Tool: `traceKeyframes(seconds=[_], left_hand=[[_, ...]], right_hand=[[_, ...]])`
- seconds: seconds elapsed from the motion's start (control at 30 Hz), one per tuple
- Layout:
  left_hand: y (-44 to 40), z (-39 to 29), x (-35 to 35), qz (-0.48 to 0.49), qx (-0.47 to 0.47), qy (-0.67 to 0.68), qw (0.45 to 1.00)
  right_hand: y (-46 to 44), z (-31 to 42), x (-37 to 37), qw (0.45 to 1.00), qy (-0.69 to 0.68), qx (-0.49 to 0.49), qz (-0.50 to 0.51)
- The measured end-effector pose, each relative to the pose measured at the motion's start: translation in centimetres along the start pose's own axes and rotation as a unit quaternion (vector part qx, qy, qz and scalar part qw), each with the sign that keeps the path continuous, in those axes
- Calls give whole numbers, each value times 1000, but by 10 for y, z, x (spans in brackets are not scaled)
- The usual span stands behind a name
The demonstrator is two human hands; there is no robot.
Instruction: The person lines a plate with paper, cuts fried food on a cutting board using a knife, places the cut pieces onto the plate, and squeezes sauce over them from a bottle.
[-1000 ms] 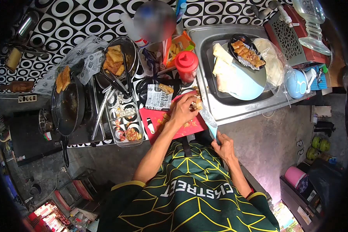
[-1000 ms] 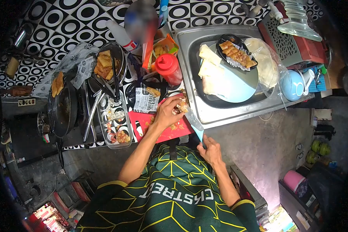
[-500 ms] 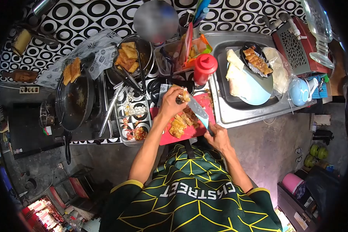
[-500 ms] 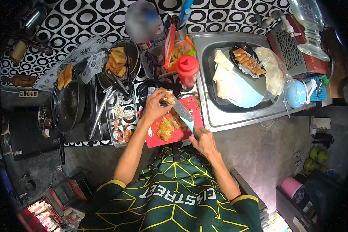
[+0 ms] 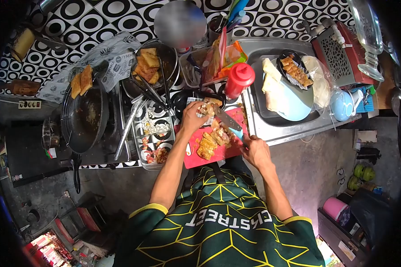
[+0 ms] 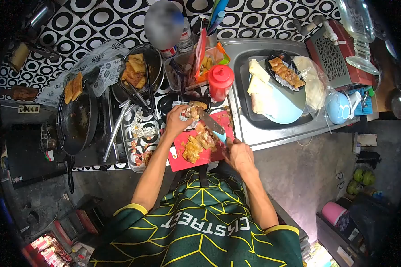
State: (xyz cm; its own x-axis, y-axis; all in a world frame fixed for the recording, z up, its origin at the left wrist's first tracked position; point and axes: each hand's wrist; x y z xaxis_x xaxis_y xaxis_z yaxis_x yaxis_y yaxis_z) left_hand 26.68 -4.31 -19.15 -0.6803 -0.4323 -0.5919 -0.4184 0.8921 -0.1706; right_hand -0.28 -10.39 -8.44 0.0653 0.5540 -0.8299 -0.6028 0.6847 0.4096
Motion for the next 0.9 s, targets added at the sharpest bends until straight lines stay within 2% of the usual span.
traceKeyframes(seconds=[0.3, 0.43, 0.5, 0.63, 0.77, 0.9], left_hand=[[22, -9, -9, -86, 4, -29, 996], [38, -11, -14, -53, -24, -108, 992], [45, -14, -12, -45, -26, -150, 987], [52, -17, -9, -27, -39, -128, 991], [55, -15, -8, -23, -17, -153, 988], [57, -12, -10, -18, -14, -158, 987]], right_hand=[[4, -17, 0, 998, -35, -10, -46], [1, -12, 7, 997, -31, -35, -61], [-2, -4, 10, 997, -5, -61, -36], [-16, 13, 23, 995, 29, -83, -40], [-34, 16, 23, 996, 82, -37, 26], [-32, 20, 9, 998, 65, -7, 15]])
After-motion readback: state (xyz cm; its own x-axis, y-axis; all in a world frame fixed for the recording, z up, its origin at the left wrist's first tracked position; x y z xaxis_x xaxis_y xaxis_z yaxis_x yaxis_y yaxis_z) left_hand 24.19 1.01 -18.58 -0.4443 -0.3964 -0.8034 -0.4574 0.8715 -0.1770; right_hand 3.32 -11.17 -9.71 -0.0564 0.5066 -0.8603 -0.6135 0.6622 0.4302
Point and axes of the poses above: each hand's wrist, its own y-axis away from the middle knuckle, its own x-axis out of the palm, z = x × y, and after that the axes turned 4 degrees about x, right-handed
